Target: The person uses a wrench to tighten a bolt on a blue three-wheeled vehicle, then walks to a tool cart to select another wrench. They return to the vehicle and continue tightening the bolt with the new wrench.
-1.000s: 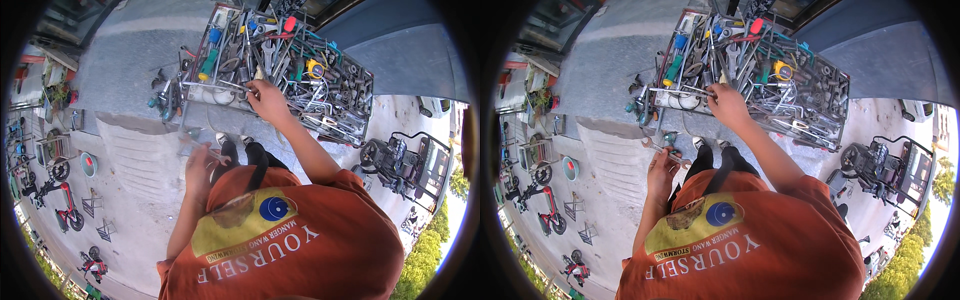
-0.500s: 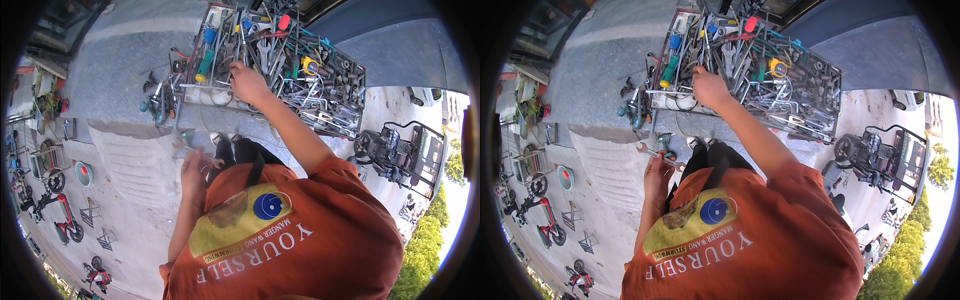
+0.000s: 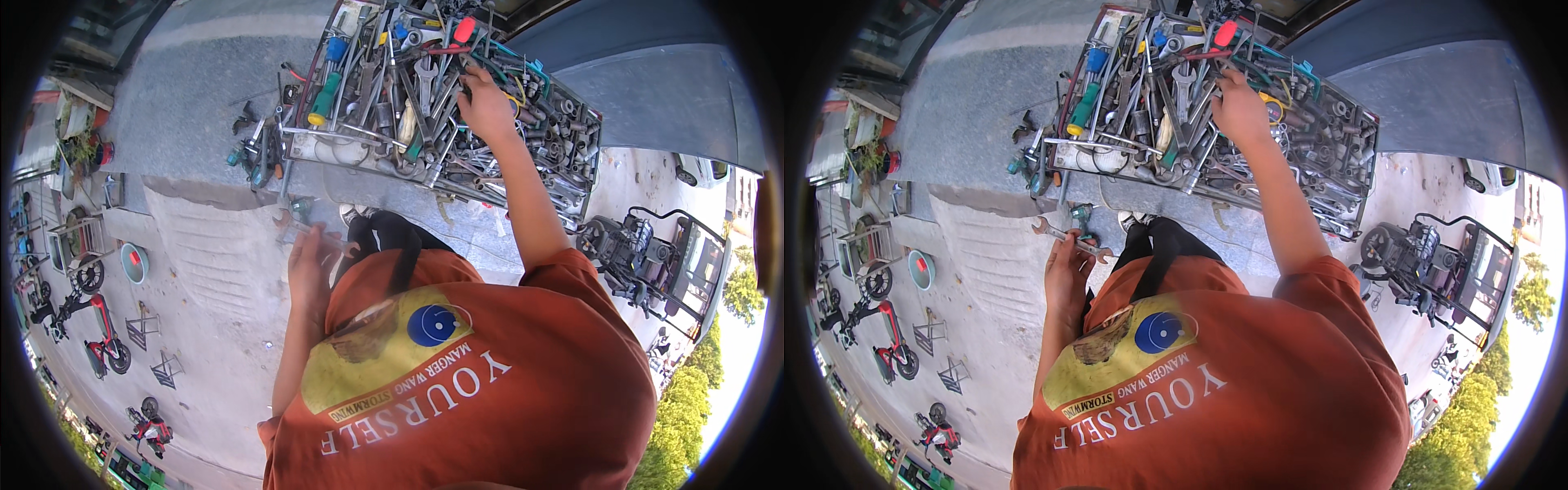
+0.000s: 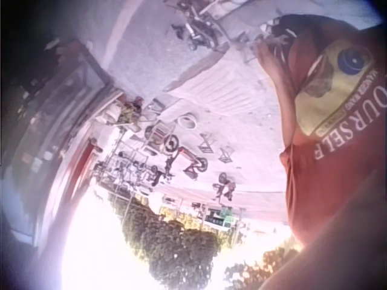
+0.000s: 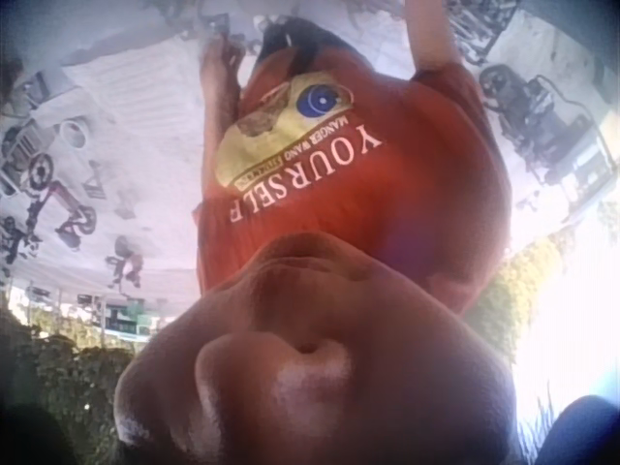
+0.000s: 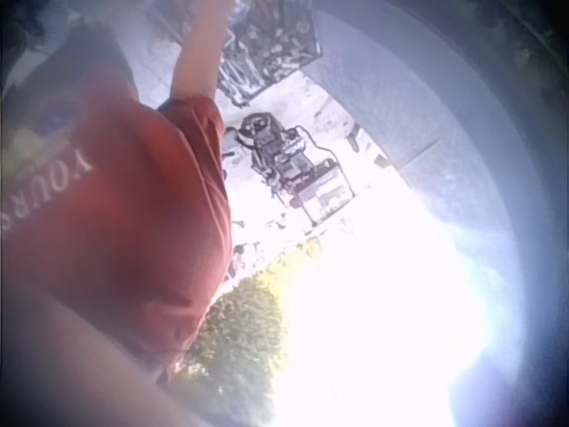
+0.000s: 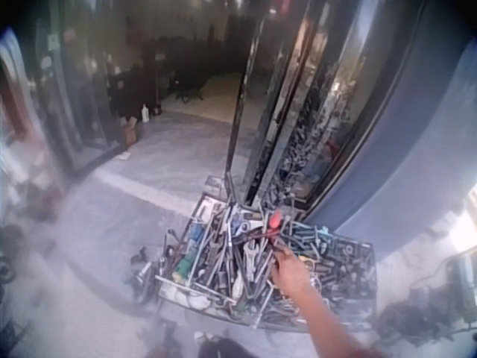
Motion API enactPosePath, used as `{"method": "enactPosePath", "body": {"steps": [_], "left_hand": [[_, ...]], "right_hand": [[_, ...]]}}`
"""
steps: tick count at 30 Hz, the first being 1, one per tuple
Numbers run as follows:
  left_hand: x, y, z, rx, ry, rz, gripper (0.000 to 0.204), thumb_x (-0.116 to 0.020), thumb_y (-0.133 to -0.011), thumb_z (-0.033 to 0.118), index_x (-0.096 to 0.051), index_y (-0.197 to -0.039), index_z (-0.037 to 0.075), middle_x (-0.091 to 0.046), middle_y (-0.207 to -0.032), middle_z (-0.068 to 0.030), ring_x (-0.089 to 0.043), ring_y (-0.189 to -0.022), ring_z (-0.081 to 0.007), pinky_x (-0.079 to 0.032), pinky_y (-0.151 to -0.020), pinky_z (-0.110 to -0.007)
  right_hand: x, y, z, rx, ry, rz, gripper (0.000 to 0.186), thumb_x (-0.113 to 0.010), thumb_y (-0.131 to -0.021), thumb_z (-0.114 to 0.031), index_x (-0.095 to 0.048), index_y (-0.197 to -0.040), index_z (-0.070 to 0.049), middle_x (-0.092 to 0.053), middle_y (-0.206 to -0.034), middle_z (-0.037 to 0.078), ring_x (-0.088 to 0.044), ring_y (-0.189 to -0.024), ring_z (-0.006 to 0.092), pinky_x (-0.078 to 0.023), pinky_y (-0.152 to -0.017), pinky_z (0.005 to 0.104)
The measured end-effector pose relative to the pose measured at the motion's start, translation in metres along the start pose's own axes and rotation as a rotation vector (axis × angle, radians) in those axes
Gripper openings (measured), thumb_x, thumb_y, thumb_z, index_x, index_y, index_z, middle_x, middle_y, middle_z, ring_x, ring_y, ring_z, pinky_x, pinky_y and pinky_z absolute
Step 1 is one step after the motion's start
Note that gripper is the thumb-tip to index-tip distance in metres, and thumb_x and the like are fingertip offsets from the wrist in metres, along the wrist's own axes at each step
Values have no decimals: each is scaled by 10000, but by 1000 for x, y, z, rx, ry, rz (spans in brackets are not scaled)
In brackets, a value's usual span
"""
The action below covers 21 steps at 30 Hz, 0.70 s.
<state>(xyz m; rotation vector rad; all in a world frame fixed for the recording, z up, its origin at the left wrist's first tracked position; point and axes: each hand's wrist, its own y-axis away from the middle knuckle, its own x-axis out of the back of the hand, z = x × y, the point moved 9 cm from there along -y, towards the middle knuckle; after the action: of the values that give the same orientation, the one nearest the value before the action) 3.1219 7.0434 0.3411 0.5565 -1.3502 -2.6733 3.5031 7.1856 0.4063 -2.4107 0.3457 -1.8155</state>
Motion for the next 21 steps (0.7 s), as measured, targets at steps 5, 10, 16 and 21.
{"method": "enactPosePath", "body": {"steps": [5, 10, 16, 21], "left_hand": [[-26, 5, 1, 5, 5, -22, 190, -560, -968, 264, -612, -1078, 118, -675, -925, -46, -592, -804, -97, -461, -744, -244], [-33, 8, -4, -3, -10, -34, 289, -534, -971, 275, -561, -1172, 69, -665, -957, -74, -603, -868, -128, -442, -783, -272], [-19, 14, -11, -3, 29, 13, 197, -569, -963, 258, -617, -1093, 119, -678, -925, -41, -589, -790, -85, -465, -741, -244], [-4, 18, -19, -5, 64, 30, 194, -562, -966, 250, -618, -1095, 117, -683, -912, -45, -590, -759, -83, -469, -732, -244]], "right_hand": [[-20, 12, -19, -111, -230, -151, 223, -625, -828, -160, -681, -995, -23, -648, -1047, 160, -657, -839, 333, -528, -741, 409], [-70, 0, -65, -101, -202, -367, 219, -625, -843, -227, -707, -903, -33, -688, -861, 168, -662, -800, 353, -531, -712, 422], [-83, -25, -82, -250, 46, -513, 342, -619, -866, -354, -704, -941, -31, -698, -930, 165, -668, -886, 372, -541, -782, 460], [-90, -27, -67, -350, 54, -501, 324, -609, -858, -327, -707, -972, -41, -695, -1002, 163, -666, -957, 347, -542, -803, 445]]}}
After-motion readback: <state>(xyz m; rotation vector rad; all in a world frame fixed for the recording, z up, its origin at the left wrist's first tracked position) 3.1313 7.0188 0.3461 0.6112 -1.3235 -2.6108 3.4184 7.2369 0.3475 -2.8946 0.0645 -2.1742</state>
